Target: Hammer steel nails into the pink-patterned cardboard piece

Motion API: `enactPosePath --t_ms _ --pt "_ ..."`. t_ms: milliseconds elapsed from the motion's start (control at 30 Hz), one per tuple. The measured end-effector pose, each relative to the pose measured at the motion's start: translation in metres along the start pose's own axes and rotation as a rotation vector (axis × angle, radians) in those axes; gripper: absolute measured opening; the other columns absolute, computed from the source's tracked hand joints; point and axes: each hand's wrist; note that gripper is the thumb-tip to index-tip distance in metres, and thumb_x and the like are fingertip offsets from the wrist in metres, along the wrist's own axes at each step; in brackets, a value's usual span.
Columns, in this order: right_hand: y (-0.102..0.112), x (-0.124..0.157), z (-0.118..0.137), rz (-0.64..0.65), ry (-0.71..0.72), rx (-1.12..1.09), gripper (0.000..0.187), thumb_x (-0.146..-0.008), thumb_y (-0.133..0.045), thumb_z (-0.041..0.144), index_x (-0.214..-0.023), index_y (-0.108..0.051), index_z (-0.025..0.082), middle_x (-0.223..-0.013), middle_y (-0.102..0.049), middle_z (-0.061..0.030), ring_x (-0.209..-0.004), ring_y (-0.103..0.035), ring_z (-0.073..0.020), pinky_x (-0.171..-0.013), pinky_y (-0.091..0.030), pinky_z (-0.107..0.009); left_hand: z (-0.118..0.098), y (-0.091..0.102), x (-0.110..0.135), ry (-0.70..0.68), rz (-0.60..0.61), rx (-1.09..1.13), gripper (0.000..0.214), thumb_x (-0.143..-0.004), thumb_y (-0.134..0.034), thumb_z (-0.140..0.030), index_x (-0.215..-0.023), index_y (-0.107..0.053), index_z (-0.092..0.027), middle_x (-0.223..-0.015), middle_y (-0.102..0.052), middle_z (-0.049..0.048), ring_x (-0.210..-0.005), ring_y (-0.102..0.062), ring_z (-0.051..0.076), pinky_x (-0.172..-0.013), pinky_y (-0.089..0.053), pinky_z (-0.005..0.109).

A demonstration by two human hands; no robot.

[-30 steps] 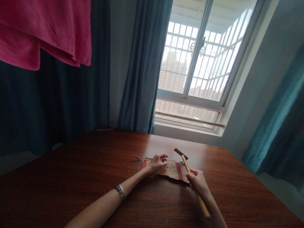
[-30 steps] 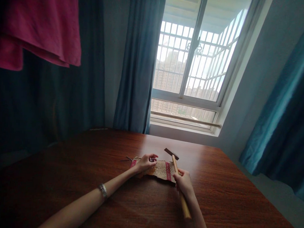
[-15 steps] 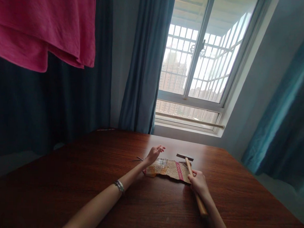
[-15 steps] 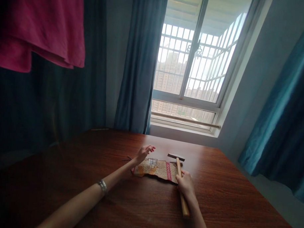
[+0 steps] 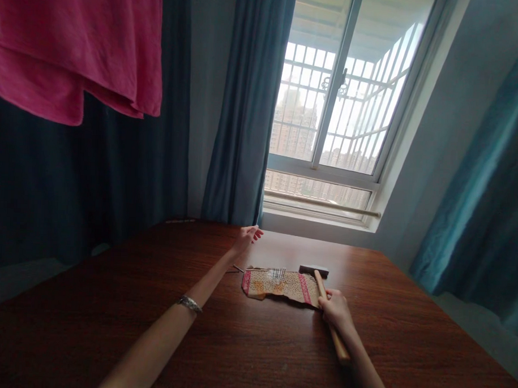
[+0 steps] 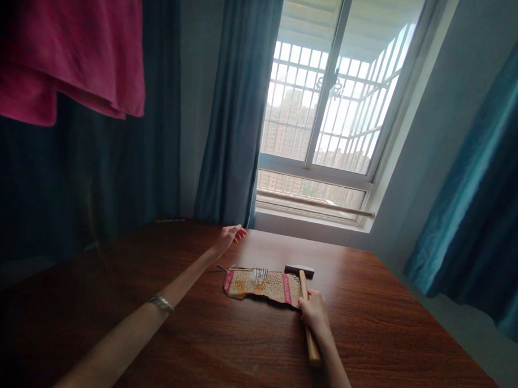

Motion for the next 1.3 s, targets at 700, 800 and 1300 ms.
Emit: enactPosePath --t_ms 700,800,1300 --pt "0.002 0.006 -0.004 -0.085 -0.038 0.533 0.037 -0.077 -0.042 0.041 -0.096 -0.067 0.02 -0.094 -0.066 -0.0157 -0.089 -0.063 -0.0306 -0.072 -0.046 -0.039 0.041 0.077 0.062 0.124 0.58 -0.737 0.027 -0.061 -0.054 -0.029 -0.076 -0.07 -0.014 -0.07 -0.066 0.0034 -0.064 -0.057 0.016 -0.054 -0.037 0.021" --pt "0.002 0.003 -0.005 -0.067 -0.055 0.528 0.036 -0.077 -0.043 0.041 -0.095 -0.067 0.022 -0.093 -0.067 -0.0145 -0.088 -0.063 -0.0311 -0.071 -0.046 -0.04 0.043 0.078 0.066 0.062 0.558 -0.819 0.024 -0.063 -0.054 -0.028 -0.077 -0.069 -0.016 -0.074 -0.065 0.0033 -0.065 -0.057 0.015 -0.058 -0.038 0.021" --pt "0.0 0.004 -0.009 -0.245 0.045 0.624 0.046 -0.081 -0.042 0.05 -0.104 -0.064 0.017 -0.095 -0.061 -0.0173 -0.095 -0.055 -0.0311 -0.069 -0.045 -0.036 0.041 0.076 0.072 -0.078 0.5 -1.092 0.016 -0.074 -0.049 -0.02 -0.072 -0.065 -0.019 -0.084 -0.063 0.0052 -0.079 -0.058 0.018 -0.066 -0.04 0.022"
Point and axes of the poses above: each hand's wrist, its own x-axis away from the middle knuckle, its own y-axis out of the back of the hand, z = x × y
